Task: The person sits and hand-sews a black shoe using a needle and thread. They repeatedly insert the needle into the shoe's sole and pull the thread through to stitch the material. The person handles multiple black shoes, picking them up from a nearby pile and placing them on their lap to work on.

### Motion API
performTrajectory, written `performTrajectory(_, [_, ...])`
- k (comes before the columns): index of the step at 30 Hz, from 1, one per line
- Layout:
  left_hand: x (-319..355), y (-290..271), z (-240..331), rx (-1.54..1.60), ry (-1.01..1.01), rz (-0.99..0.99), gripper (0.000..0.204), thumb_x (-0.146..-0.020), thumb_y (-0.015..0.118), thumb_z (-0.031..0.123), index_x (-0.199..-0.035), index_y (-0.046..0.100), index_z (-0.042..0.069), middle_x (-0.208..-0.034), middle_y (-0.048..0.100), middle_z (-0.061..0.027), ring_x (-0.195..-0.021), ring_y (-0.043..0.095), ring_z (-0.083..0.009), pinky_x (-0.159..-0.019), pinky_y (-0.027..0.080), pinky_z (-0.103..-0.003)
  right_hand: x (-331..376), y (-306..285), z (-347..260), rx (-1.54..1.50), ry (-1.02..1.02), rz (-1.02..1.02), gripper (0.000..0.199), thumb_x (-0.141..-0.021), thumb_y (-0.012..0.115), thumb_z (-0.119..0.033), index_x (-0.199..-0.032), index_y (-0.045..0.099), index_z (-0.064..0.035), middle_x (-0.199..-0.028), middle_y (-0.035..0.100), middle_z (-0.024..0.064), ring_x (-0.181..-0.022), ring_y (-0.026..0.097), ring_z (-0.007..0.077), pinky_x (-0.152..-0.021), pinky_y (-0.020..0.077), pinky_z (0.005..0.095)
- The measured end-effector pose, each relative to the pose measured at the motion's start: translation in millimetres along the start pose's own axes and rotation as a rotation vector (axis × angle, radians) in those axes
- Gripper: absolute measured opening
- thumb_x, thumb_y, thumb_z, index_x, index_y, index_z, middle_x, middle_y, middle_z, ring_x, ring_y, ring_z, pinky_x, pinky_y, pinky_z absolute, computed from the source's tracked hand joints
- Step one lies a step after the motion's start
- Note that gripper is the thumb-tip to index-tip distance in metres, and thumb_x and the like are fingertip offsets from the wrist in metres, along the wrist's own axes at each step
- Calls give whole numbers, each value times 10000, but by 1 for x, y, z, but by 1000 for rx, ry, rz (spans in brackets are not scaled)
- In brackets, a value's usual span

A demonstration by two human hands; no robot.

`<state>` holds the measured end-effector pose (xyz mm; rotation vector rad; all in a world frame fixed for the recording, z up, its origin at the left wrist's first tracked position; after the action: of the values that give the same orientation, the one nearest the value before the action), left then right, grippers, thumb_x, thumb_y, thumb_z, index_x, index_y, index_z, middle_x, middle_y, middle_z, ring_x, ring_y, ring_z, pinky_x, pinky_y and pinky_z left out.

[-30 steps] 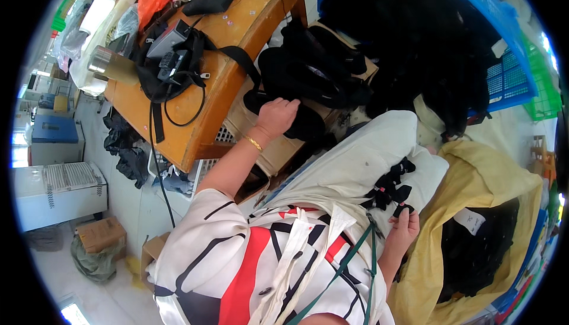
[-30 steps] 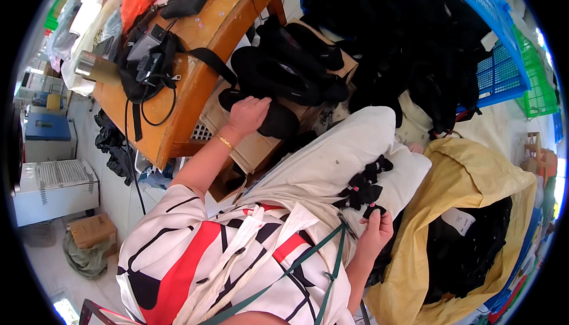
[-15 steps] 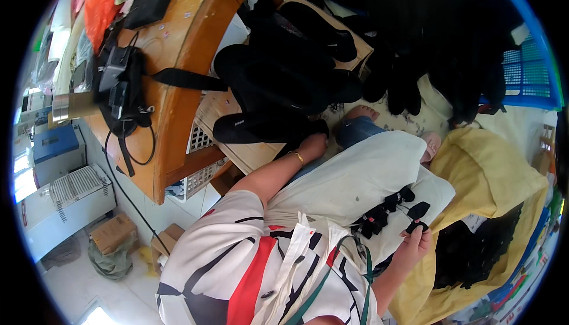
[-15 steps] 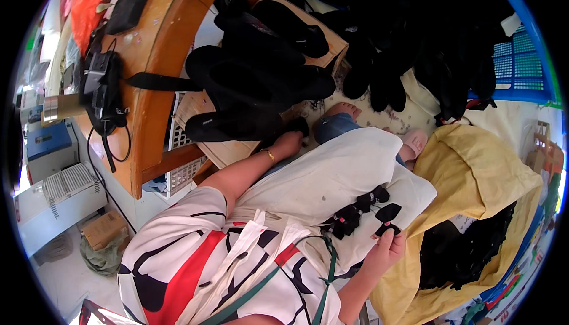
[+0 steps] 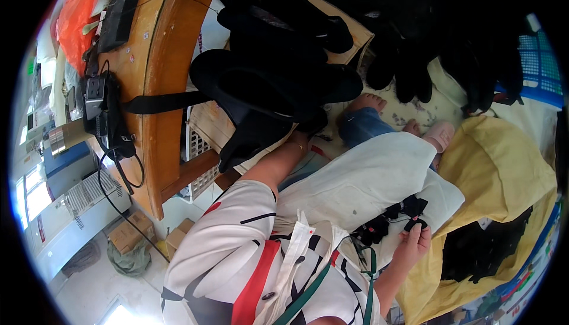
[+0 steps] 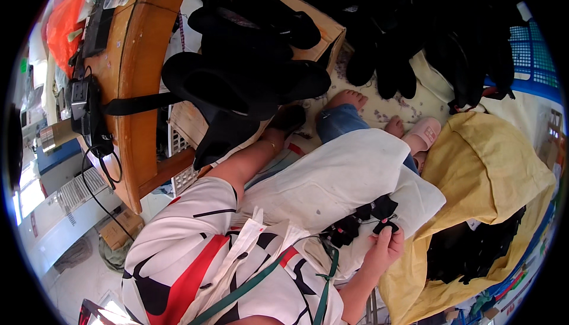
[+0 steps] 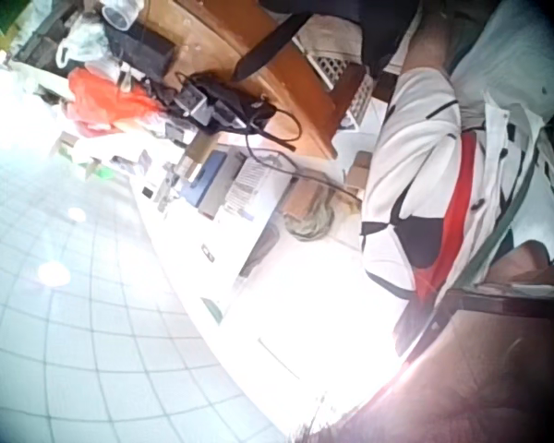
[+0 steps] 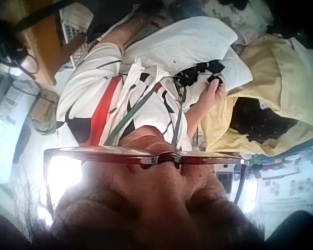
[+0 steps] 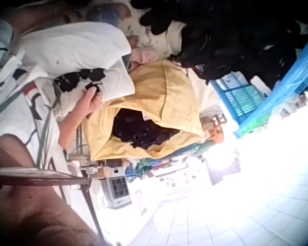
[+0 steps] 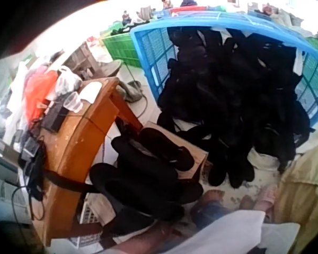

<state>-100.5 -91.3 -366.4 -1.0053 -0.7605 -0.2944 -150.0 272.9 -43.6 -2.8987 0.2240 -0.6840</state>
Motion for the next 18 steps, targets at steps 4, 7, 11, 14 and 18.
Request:
performTrajectory(4, [-3,-4,0,-104,8,14,241,-862,596,230,-976,721,57,-970,702,-195,-920,686,-336,-763,542,-442,1,0,-1,10,6,9,154,-963,623,-177,-995,620,-26,-791,591,-24,-636,521,36,-548,429,183])
performTrajectory(7, [-2,-6,-2,-232,32,34,250,-867,596,252,-958,727,60,-963,704,-191,-914,688,-328,-756,542,-438,1,-1,3,3,-17,-4,152,-963,621,-170,-1000,619,-23,-803,599,-15,-649,529,41,-560,442,186])
performTrajectory(11, [-4,-16,2,-351,44,101,267,-873,595,282,-935,735,63,-953,708,-185,-905,691,-319,-747,541,-433,3,1,2,4,-80,-28,147,-963,621,-168,-989,615,-23,-809,607,-5,-650,535,49,-579,457,194])
performTrajectory(14, [-12,-56,19,103,-77,284,254,-866,622,291,-897,732,63,-906,707,-176,-859,692,-306,-727,535,-433,5,2,0,22,-83,-16,139,-964,618,-162,-970,610,-23,-804,609,3,-650,537,53,-588,460,198])
performTrajectory(18, [-25,-80,59,1440,-245,128,228,-861,693,276,-842,706,50,-793,687,-99,-709,643,-213,-624,488,-340,10,-1,0,39,-96,-30,129,-963,613,-149,-940,607,-21,-787,603,2,-648,534,55,-589,457,203])
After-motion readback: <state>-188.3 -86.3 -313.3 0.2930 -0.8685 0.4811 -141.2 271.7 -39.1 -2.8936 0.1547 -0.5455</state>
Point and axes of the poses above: each hand's wrist, its own x-axis away from the middle knuckle, its own y-axis out of the palm, z = x × y, the point moved 6 cm from there along -x, towards the middle knuckle
